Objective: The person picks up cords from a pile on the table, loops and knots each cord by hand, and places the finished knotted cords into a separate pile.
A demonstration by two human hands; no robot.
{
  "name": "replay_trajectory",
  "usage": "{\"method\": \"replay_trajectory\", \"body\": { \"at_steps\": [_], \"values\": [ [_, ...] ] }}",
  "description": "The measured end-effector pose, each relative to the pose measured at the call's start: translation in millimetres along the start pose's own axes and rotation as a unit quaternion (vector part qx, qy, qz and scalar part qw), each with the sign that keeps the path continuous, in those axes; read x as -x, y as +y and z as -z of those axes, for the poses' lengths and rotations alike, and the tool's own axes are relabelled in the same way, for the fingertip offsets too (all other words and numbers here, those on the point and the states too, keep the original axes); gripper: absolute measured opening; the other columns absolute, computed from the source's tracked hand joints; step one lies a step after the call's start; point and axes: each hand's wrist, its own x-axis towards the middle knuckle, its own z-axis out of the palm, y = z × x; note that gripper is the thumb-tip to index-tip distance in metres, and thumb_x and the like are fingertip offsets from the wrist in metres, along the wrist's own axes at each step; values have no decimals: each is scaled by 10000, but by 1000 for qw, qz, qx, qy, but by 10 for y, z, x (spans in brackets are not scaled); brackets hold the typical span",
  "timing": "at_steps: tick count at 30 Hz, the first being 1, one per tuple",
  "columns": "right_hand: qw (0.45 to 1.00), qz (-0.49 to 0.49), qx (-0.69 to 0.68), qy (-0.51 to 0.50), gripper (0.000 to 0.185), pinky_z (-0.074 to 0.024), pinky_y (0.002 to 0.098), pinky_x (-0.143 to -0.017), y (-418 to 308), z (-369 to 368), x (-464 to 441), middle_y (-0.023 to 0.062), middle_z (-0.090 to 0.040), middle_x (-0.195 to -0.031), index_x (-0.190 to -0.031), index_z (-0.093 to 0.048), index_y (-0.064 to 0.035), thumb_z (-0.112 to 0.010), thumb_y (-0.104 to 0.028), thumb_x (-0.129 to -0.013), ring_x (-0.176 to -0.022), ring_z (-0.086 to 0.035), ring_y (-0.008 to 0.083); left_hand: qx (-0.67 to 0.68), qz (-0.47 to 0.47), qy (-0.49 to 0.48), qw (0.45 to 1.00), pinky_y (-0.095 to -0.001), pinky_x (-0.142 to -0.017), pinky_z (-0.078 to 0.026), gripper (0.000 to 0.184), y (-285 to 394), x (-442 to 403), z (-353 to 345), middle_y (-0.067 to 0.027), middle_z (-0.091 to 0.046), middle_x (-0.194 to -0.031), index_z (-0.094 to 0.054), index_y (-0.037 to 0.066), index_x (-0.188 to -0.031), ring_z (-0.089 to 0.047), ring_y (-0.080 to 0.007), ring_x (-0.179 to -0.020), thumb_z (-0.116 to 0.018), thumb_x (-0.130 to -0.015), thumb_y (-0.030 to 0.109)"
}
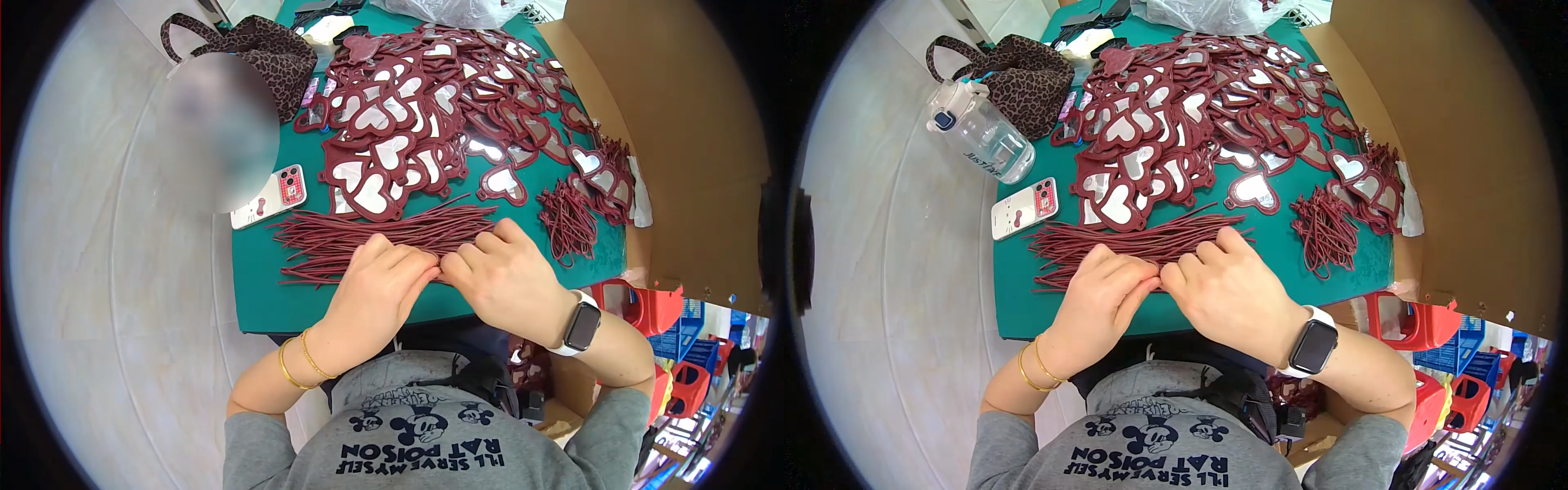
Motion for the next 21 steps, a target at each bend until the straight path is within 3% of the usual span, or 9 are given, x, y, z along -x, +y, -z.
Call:
{"method": "replay_trajectory", "body": {
  "at_steps": [3,7,10,13,21],
  "values": [
    [1000,18,-5,-3,199,-387,338,-690,66,47,5,-1,-516,-667,-791,-555,-121,-649,-268,-887,-655,-543,171,107,24,-94,989,-363,-790,-423,120,-37,-52,58,-75,-669,-895,-666,27,-960,-541,-249,-796,-703,-878,105],
    [999,29,-26,-21,209,-378,345,-704,105,107,27,-8,-523,-668,-786,-562,-123,-684,-276,-860,-661,-541,168,146,11,-155,977,-363,-817,-416,100,-72,-100,97,-63,-649,-870,-660,26,-969,-530,-255,-808,-675,-898,95],
    [998,36,-37,-35,206,-373,343,-702,116,131,9,-15,-545,-675,-812,-591,-118,-721,-276,-830,-668,-543,164,146,-3,-166,975,-367,-853,-411,87,-75,-124,103,-64,-639,-899,-657,29,-971,-526,-263,-882,-659,-907,87],
    [996,-18,-71,51,237,-365,339,-692,66,85,2,-25,-582,-695,-889,-657,-112,-776,-281,-775,-682,-556,154,137,-8,-164,977,-387,-896,-403,84,-91,-120,98,-60,-628,-940,-658,43,-974,-518,-272,-966,-655,-906,93],
    [987,-52,-150,38,253,-359,346,-640,-8,-4,108,-22,-625,-669,-929,-724,-116,-816,-262,-743,-626,-558,150,98,-37,-156,982,-462,-991,-359,111,-149,-50,77,-55,-602,-1049,-672,80,-985,-488,-294,-1159,-675,-892,140]
  ]
}}
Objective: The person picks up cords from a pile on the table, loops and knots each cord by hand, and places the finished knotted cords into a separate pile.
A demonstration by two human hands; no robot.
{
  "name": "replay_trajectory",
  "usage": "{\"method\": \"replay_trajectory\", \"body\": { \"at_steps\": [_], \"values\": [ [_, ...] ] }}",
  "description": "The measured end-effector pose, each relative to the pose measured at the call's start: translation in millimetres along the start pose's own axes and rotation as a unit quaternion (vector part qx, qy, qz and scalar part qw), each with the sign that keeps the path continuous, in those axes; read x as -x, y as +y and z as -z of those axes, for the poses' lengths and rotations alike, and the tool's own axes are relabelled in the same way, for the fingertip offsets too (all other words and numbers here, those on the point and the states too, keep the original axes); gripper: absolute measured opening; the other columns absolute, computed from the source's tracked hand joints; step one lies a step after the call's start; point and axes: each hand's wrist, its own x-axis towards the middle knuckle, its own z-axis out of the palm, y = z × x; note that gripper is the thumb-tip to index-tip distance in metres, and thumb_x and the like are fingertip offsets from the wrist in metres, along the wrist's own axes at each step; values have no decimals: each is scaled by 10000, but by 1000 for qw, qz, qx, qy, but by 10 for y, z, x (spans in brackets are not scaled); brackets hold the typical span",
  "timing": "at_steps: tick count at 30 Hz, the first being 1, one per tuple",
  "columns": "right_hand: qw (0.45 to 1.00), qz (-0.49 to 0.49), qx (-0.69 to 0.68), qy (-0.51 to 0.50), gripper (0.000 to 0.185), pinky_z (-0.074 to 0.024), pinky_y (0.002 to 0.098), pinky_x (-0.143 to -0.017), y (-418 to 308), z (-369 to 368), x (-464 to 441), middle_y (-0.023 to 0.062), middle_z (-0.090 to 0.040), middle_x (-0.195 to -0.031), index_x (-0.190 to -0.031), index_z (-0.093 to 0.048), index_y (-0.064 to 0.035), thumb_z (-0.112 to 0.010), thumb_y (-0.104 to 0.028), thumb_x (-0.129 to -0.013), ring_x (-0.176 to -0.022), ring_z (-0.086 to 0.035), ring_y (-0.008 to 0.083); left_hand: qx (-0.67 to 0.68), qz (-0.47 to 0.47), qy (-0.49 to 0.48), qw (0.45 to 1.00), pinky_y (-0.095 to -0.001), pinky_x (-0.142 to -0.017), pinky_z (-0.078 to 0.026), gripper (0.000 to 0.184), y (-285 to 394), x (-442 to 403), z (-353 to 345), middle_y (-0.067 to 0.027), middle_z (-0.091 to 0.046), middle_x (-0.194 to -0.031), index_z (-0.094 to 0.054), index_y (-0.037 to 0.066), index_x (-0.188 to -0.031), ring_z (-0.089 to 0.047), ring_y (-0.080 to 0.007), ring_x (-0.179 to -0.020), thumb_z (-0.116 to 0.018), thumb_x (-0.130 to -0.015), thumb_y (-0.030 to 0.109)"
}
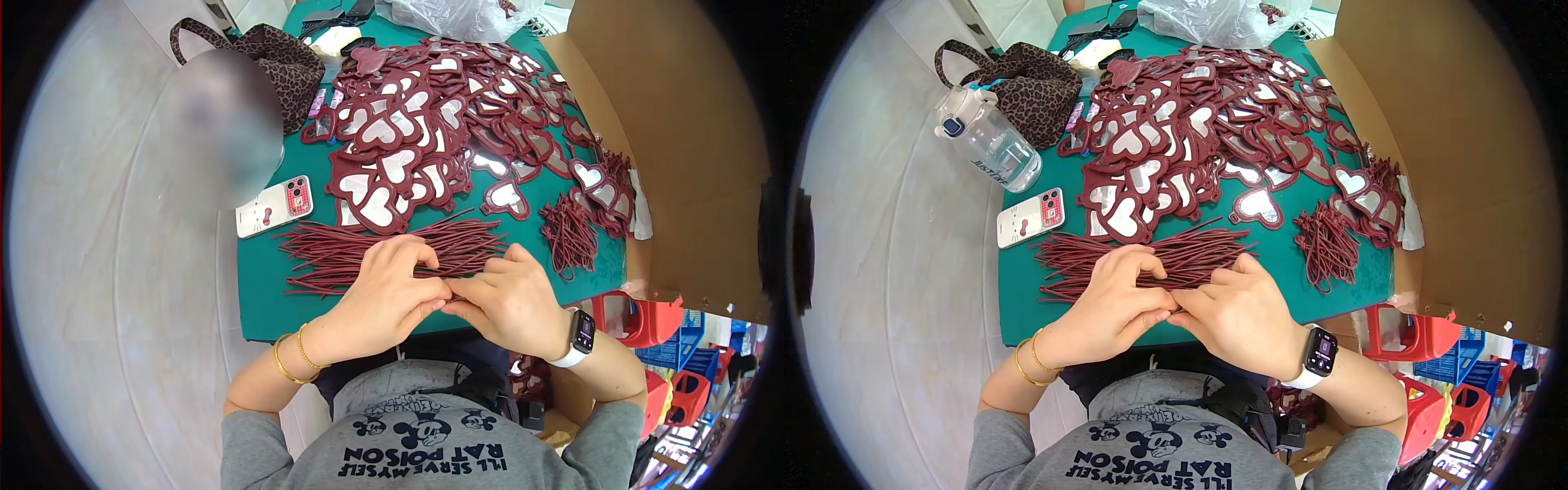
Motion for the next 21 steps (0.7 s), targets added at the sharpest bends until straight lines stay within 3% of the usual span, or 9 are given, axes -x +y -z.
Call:
{"method": "replay_trajectory", "body": {
  "at_steps": [3,7,9,11,14,17,21],
  "values": [
    [999,-14,-29,-11,230,-358,352,-618,-1,-36,47,-19,-633,-662,-916,-730,-115,-816,-246,-748,-605,-551,153,-4,-26,13,1000,-478,-1004,-347,136,-11,19,-5,-48,-594,-1035,-677,95,-997,-495,-290,-1168,-687,-878,159],
    [997,-37,-66,14,207,-354,350,-592,33,-184,105,-11,-625,-655,-908,-725,-102,-812,-212,-756,-586,-539,158,-137,-61,47,988,-468,-981,-354,174,57,-5,-25,-29,-582,-1014,-681,114,-1017,-520,-267,-1148,-704,-857,177],
    [996,-43,-76,30,201,-353,347,-584,25,-177,93,-8,-618,-653,-906,-721,-96,-809,-200,-758,-582,-535,159,-193,-37,108,974,-435,-917,-365,138,177,13,-54,-23,-587,-969,-668,105,-983,-548,-244,-1060,-693,-870,180],
    [998,0,29,64,191,-353,342,-575,-10,-115,66,0,-602,-650,-901,-711,-81,-804,-171,-760,-575,-524,161,-223,-25,140,964,-419,-885,-370,123,210,6,-16,-20,-589,-946,-662,100,-966,-561,-232,-1016,-687,-876,181],
    [989,49,114,82,189,-349,334,-564,-79,-53,39,4,-589,-650,-898,-702,-68,-801,-150,-760,-572,-516,162,-35,108,70,991,-381,-775,-346,110,189,46,88,-25,-578,-849,-626,81,-893,-540,-212,-850,-652,-913,187],
    [974,102,184,84,193,-342,324,-552,-127,-40,26,4,-579,-653,-900,-696,-57,-799,-138,-758,-573,-509,161,42,108,75,990,-375,-744,-330,140,124,60,-43,-36,-560,-797,-599,74,-860,-503,-220,-784,-612,-942,187],
    [978,63,166,113,166,-354,327,-545,-174,-125,7,6,-593,-668,-906,-697,-51,-782,-109,-776,-573,-511,177,61,91,125,986,-369,-732,-324,168,130,30,-141,-45,-544,-770,-581,67,-846,-476,-227,-746,-562,-971,177]
  ]
}}
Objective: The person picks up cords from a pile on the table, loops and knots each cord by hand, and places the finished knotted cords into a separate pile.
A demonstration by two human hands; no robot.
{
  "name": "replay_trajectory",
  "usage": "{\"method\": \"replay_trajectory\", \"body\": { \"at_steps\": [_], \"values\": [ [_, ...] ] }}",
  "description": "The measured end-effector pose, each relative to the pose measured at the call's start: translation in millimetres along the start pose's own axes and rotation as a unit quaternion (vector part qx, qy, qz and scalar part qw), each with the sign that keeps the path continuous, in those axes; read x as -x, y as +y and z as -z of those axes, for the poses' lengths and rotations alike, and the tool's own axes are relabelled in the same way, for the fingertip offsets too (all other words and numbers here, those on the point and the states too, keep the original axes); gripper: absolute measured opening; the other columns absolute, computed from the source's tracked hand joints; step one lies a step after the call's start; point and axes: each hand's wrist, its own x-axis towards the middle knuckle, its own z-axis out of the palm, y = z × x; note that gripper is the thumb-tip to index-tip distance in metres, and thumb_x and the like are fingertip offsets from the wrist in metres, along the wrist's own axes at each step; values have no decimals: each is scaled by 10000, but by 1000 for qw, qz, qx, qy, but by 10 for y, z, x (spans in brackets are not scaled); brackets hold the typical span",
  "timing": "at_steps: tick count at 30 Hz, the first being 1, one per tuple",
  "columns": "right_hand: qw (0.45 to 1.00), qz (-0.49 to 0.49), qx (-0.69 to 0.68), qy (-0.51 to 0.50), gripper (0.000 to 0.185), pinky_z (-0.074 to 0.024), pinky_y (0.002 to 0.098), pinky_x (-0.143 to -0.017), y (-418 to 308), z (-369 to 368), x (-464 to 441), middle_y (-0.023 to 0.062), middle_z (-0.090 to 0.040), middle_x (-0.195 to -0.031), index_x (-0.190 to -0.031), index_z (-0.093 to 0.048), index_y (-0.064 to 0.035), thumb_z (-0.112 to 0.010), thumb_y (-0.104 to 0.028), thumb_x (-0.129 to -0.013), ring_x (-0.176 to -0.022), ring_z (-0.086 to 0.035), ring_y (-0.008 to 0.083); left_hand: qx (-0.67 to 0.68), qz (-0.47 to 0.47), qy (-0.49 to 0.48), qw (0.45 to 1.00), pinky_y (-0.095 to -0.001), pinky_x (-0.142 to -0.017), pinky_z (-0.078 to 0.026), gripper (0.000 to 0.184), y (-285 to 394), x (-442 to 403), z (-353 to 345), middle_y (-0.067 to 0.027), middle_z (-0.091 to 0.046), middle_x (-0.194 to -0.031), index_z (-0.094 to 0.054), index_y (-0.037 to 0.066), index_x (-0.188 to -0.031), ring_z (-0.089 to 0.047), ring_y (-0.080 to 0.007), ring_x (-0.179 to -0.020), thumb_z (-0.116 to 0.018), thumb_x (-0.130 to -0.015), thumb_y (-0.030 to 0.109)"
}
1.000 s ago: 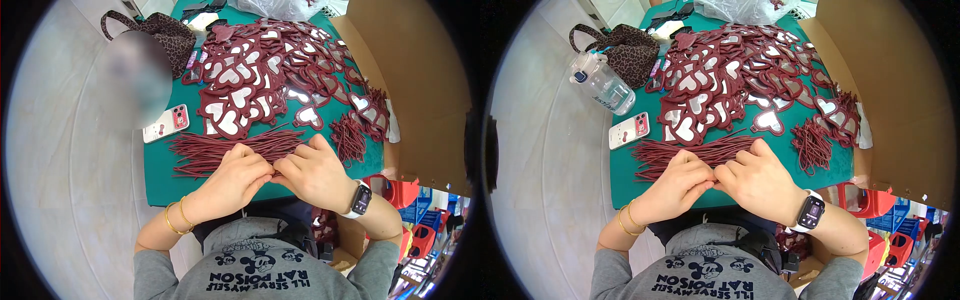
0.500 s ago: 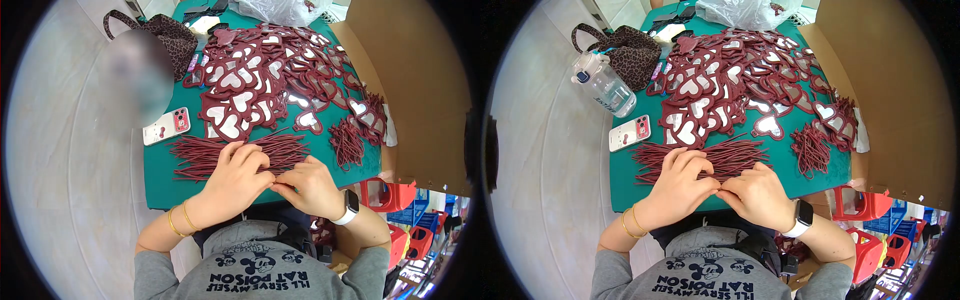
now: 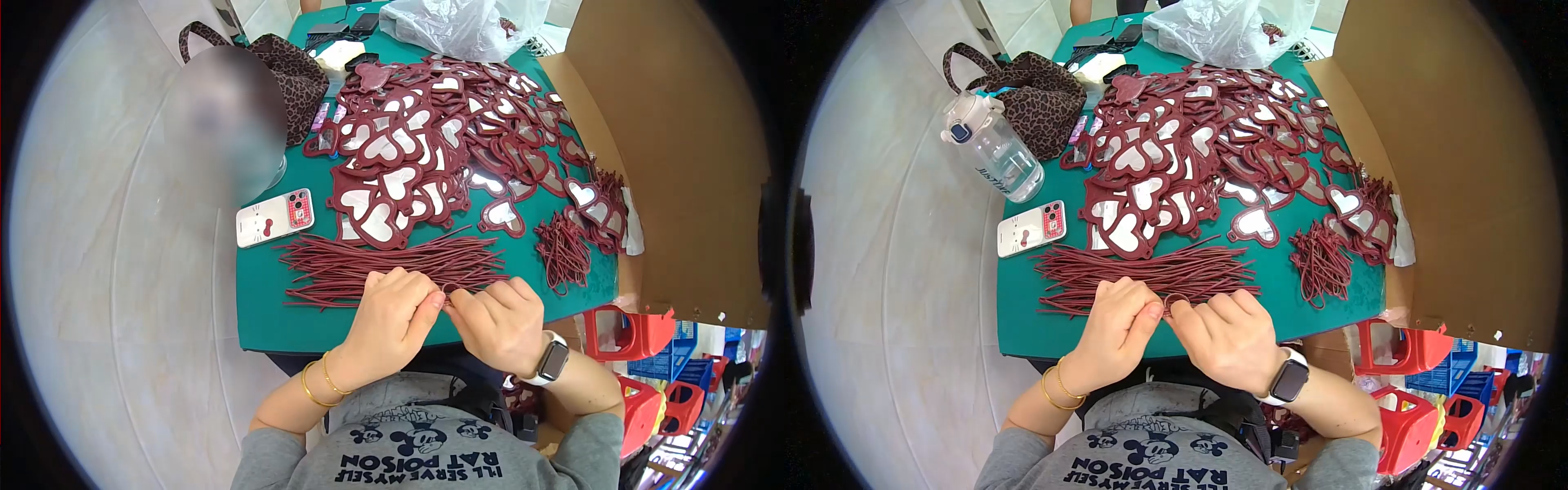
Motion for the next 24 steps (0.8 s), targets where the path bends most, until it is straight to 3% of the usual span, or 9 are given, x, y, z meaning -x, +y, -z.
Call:
{"method": "replay_trajectory", "body": {
  "at_steps": [3,4,7,8,11,12,15,20,24],
  "values": [
    [969,-170,-177,37,136,-437,311,-604,-111,-155,45,50,-616,-701,-973,-700,-23,-711,-109,-868,-607,-557,200,5,-1,37,999,-370,-727,-323,175,-52,11,-100,-43,-543,-764,-582,71,-843,-479,-228,-740,-547,-981,173],
    [969,-169,-178,36,136,-437,311,-604,-172,-214,64,50,-616,-701,-973,-700,-23,-711,-109,-868,-607,-557,200,15,4,49,999,-372,-719,-321,179,-88,13,-140,-40,-545,-758,-586,76,-839,-487,-228,-738,-546,-983,174],
    [848,-378,-365,73,154,-495,290,-672,-374,-385,124,73,-694,-796,-1022,-709,6,-698,-108,-920,-680,-626,176,19,12,61,998,-375,-713,-319,168,-175,42,-210,-36,-550,-756,-593,83,-843,-498,-227,-737,-552,-979,173],
    [848,-379,-365,72,154,-495,290,-672,-396,-413,139,73,-694,-796,-1022,-709,6,-698,-108,-920,-680,-626,176,13,14,62,998,-376,-715,-320,154,-200,53,-232,-35,-554,-761,-597,85,-851,-500,-227,-740,-558,-973,171],
    [640,-519,-565,48,198,-496,244,-726,-452,-481,203,69,-720,-892,-1084,-689,51,-650,-110,-975,-777,-633,115,-15,1,66,998,-376,-721,-324,116,-260,85,-279,-28,-562,-778,-603,92,-870,-511,-222,-751,-579,-953,170],
    [637,-524,-564,46,198,-496,244,-726,-448,-484,214,69,-720,-892,-1084,-689,51,-650,-110,-975,-777,-633,115,-39,-19,74,996,-377,-726,-327,95,-278,94,-291,-21,-567,-790,-605,97,-880,-519,-218,-759,-594,-939,171],
    [559,-521,-644,45,196,-511,245,-721,-406,-441,216,68,-720,-954,-1094,-690,47,-618,-108,-998,-804,-638,109,-83,-50,80,992,-377,-737,-334,67,-309,113,-318,-11,-576,-814,-610,106,-900,-535,-209,-779,-621,-909,171],
    [505,-540,-670,65,184,-533,258,-728,-403,-418,214,89,-716,-961,-1100,-682,52,-626,-82,-986,-805,-652,120,-125,-97,62,985,-373,-755,-346,105,-351,97,-285,-5,-587,-857,-621,118,-937,-561,-201,-818,-663,-859,175],
    [556,-534,-632,81,158,-549,268,-746,-409,-482,254,94,-716,-954,-1086,-678,54,-617,-43,-977,-816,-663,127,-139,-94,38,985,-381,-766,-349,120,-340,137,-269,-22,-607,-887,-626,121,-953,-570,-218,-828,-672,-855,173]
  ]
}}
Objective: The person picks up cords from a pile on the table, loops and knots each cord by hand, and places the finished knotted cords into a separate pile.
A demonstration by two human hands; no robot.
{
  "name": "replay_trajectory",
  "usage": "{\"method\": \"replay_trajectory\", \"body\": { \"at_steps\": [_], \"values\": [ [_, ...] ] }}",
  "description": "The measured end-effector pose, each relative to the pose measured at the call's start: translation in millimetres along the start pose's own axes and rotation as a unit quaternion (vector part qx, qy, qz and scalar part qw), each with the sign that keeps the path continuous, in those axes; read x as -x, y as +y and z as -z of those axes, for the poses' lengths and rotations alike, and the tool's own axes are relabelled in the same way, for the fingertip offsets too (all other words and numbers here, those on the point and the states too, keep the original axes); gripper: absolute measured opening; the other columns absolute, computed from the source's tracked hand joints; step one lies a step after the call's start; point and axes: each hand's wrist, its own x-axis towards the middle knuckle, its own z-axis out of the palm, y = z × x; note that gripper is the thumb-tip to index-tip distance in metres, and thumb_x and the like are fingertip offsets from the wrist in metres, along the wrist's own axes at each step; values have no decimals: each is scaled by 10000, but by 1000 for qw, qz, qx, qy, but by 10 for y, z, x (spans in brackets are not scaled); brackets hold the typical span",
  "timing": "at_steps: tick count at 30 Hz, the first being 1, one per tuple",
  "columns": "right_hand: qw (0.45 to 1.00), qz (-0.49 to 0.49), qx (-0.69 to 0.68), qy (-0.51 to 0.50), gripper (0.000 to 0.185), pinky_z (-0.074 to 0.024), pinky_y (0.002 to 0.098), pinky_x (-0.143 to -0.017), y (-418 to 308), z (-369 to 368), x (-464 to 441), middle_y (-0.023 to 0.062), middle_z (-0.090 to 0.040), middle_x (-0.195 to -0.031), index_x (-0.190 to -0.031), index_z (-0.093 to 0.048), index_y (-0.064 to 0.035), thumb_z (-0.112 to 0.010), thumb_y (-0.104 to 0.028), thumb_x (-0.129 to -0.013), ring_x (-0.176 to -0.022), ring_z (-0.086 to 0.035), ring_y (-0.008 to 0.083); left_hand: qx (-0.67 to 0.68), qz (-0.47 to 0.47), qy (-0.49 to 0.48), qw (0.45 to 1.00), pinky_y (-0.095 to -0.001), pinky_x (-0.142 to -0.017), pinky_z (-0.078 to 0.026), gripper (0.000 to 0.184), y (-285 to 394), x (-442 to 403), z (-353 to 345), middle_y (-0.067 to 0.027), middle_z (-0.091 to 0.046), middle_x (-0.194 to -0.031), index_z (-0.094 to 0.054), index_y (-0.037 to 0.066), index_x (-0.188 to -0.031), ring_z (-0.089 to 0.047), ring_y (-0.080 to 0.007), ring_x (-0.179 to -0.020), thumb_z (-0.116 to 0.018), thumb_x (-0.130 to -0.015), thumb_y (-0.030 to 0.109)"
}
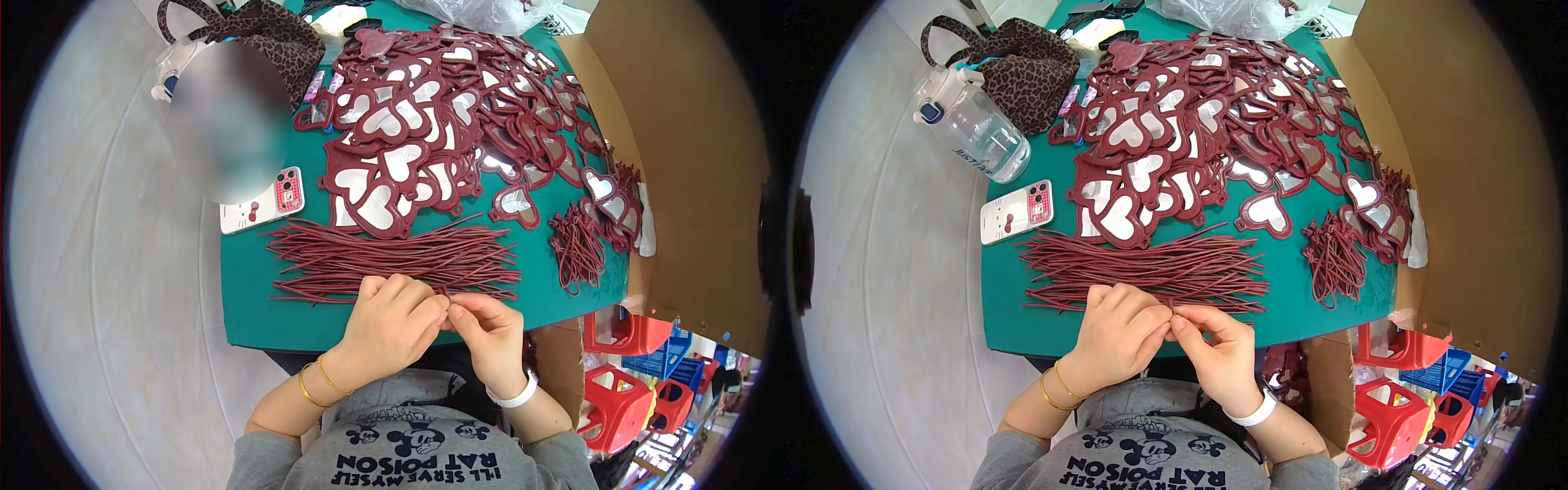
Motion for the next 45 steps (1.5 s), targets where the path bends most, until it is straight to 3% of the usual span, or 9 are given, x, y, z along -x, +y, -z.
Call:
{"method": "replay_trajectory", "body": {
  "at_steps": [7,9,16,23,29,34,40,43,45],
  "values": [
    [999,24,-9,-19,135,-557,251,-711,82,117,-65,70,-710,-898,-1054,-678,57,-652,31,-924,-797,-678,118,113,113,9,987,-343,-786,-420,165,52,85,-2,-34,-638,-946,-635,89,-984,-598,-187,-874,-714,-852,149],
    [999,2,-43,-30,128,-554,249,-708,55,126,-94,67,-707,-890,-1044,-680,53,-655,32,-921,-788,-676,117,274,224,43,934,-322,-793,-464,182,27,50,20,-36,-650,-955,-633,63,-992,-608,-161,-904,-730,-858,140],
    [992,-64,-101,-51,134,-527,267,-636,8,55,-120,66,-678,-850,-1040,-670,36,-647,48,-908,-718,-633,139,480,299,-40,824,-261,-787,-500,170,-134,148,-7,-49,-680,-1008,-630,9,-1057,-610,-118,-896,-673,-951,136],
    [945,218,242,-18,113,-492,247,-648,-30,9,-191,52,-682,-804,-970,-698,18,-720,13,-859,-690,-612,111,581,308,32,752,-228,-757,-503,144,16,146,10,-54,-686,-1005,-613,0,-1087,-618,-94,-848,-639,-979,93],
    [961,198,190,-25,125,-478,263,-626,-66,-29,-138,67,-680,-794,-962,-710,6,-730,18,-839,-672,-593,130,649,310,26,694,-226,-740,-512,149,-68,203,-34,-52,-688,-1004,-620,-3,-1106,-641,-93,-886,-629,-982,79],
    [935,247,255,-24,116,-478,261,-627,-108,-16,-128,71,-694,-796,-965,-717,-2,-727,4,-850,-679,-611,133,638,296,-31,710,-238,-702,-521,137,-85,149,45,-50,-692,-994,-637,-8,-1083,-648,-94,-862,-629,-967,64],
    [897,302,323,-13,126,-467,239,-621,-163,-42,-105,65,-710,-808,-1003,-713,-13,-728,-47,-882,-669,-611,108,423,207,-60,880,-243,-646,-494,85,-105,56,129,-30,-664,-879,-640,-19,-977,-602,-80,-738,-640,-942,58],
    [983,84,158,-45,183,-434,219,-559,-202,-50,-25,30,-671,-767,-1085,-657,-2,-695,-75,-921,-597,-569,97,378,173,-45,908,-242,-607,-470,70,-73,87,113,-11,-634,-812,-634,-17,-955,-573,-62,-695,-622,-932,48],
    [990,71,107,-66,208,-419,217,-547,-234,-8,-4,25,-658,-752,-1109,-641,-3,-694,-91,-928,-588,-554,90,403,195,-35,893,-239,-593,-443,59,-22,108,110,-2,-597,-763,-627,-15,-945,-554,-61,-678,-604,-922,33]
  ]
}}
